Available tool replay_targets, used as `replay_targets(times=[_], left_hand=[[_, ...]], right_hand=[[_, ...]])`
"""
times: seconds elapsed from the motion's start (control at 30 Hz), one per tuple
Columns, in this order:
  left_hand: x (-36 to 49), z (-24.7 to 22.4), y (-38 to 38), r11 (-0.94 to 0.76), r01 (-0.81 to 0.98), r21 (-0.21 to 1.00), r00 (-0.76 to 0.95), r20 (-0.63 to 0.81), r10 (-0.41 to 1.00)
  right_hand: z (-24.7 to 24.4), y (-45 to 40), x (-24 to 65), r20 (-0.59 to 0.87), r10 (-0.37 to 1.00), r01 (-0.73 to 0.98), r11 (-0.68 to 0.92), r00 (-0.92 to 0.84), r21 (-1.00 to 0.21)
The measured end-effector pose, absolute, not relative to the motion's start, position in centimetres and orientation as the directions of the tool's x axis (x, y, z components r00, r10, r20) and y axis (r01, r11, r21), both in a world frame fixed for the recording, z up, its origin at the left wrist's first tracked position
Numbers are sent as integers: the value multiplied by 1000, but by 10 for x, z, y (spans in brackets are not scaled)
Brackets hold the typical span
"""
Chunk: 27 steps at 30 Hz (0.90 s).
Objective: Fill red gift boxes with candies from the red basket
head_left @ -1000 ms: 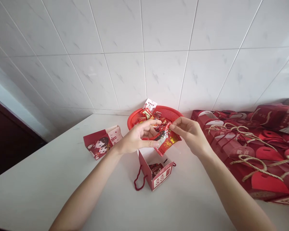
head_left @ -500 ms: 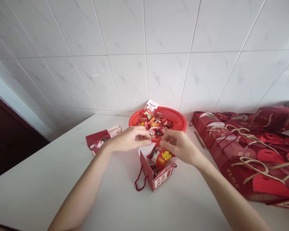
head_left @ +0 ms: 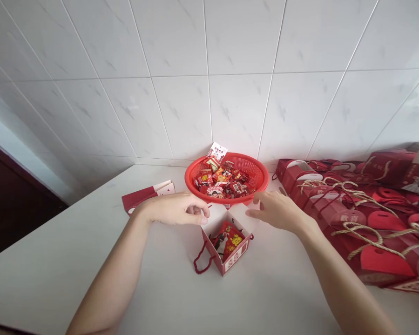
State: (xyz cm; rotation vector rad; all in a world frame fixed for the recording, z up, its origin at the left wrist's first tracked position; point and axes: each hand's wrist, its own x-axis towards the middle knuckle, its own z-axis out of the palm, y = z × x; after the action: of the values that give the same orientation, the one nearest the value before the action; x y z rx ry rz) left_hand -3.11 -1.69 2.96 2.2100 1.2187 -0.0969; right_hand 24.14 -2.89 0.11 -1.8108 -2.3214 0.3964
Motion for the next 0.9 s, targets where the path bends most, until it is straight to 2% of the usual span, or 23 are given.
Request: replay_targets(times=[0.1,0.27,0.43,0.6,0.73,0.9], left_hand=[[-33,33,-23,-380,809,448,563,-406,720],[-33,38,-32,-419,781,464,610,-418,673],[-20,38,-39,-480,766,429,637,-403,657],[1,30,-44,-447,844,296,532,-366,764],[11,23,-48,-402,865,302,490,-326,809],[17,19,-54,-385,890,245,447,-296,844]], right_hand=[[-1,-32,242,-95,928,885,308,-360,-348],[3,-45,237,-81,894,843,382,-441,-378],[10,-58,228,-89,806,721,467,-585,-512],[12,-61,221,-180,650,613,534,-738,-583],[9,-56,224,-220,609,610,562,-762,-558],[12,-52,232,-257,553,582,562,-793,-588]])
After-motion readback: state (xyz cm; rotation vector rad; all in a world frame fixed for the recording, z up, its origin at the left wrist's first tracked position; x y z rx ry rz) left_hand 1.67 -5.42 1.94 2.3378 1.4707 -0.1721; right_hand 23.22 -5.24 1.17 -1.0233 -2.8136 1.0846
